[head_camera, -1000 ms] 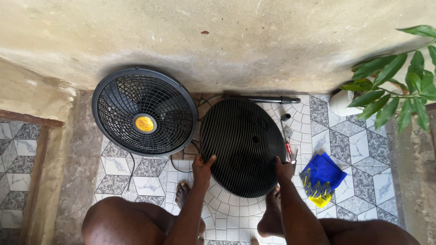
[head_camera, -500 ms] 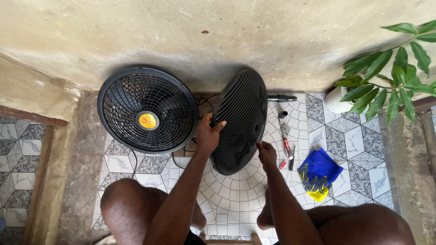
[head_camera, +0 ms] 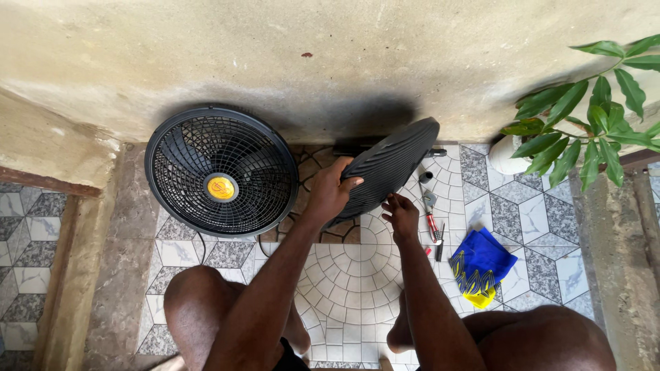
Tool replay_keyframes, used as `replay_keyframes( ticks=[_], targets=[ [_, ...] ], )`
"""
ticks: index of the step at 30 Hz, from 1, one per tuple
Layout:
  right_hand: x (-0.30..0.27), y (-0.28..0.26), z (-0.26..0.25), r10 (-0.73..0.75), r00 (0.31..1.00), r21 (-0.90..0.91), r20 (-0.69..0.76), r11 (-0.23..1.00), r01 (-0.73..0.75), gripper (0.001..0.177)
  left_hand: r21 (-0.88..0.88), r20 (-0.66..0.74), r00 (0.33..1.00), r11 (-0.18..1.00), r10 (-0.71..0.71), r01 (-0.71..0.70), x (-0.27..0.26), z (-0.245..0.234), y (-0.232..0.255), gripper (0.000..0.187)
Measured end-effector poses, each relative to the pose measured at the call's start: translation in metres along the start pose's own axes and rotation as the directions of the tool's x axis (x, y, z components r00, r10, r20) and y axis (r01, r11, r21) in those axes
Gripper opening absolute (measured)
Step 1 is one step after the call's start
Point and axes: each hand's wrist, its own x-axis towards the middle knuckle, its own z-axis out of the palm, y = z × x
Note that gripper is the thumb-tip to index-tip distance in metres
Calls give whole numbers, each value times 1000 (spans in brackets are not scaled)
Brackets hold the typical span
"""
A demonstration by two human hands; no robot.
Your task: The person assembles a black electric fan by attaching the front grille, inserting the fan blade, and securing the rear grille. The person works on the floor, handling the fan components and tools to complete the assembly.
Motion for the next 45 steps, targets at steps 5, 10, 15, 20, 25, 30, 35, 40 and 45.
replay_keyframes(
  ticks=[5, 10, 15, 20, 25, 30, 35, 40, 45],
  targets=[
    [2, -13, 3, 25, 999, 116, 28, 993, -28, 62, -8, 76, 988, 991, 134, -134, 36, -3, 5, 38],
    [4, -35, 16, 20, 1000, 58, 19, 998, -21, 77, -47, 154, 976, 988, 152, -147, 79, -10, 7, 38],
    [12, -57, 32, -55, 998, 61, 18, 997, 54, 85, 26, 197, 955, 973, 219, -229, 121, -12, 2, 41],
    [27, -74, 46, -102, 993, 89, -64, 990, 107, 94, -13, 196, 927, 947, 319, -322, 156, -8, -7, 42],
    [40, -80, 57, -126, 984, 73, -123, 988, 136, 91, 214, 78, 927, 902, 366, -374, 166, -3, -8, 48],
    [41, -78, 66, -121, 971, 8, -204, 992, 126, 88, 395, 21, 906, 829, 423, -397, 164, -2, 0, 50],
    [43, -76, 72, -156, 957, -31, -245, 988, 153, 86, 516, 57, 888, 748, 456, -417, 176, -2, 0, 56],
    [47, -79, 88, -140, 948, 28, -286, 988, 154, 82, 571, 84, 873, 695, 480, -437, 193, 12, -10, 56],
    [48, -88, 100, -184, 939, 56, -292, 976, 209, 80, 666, 12, 831, 616, 556, -421, 200, 27, -25, 46]
  ],
)
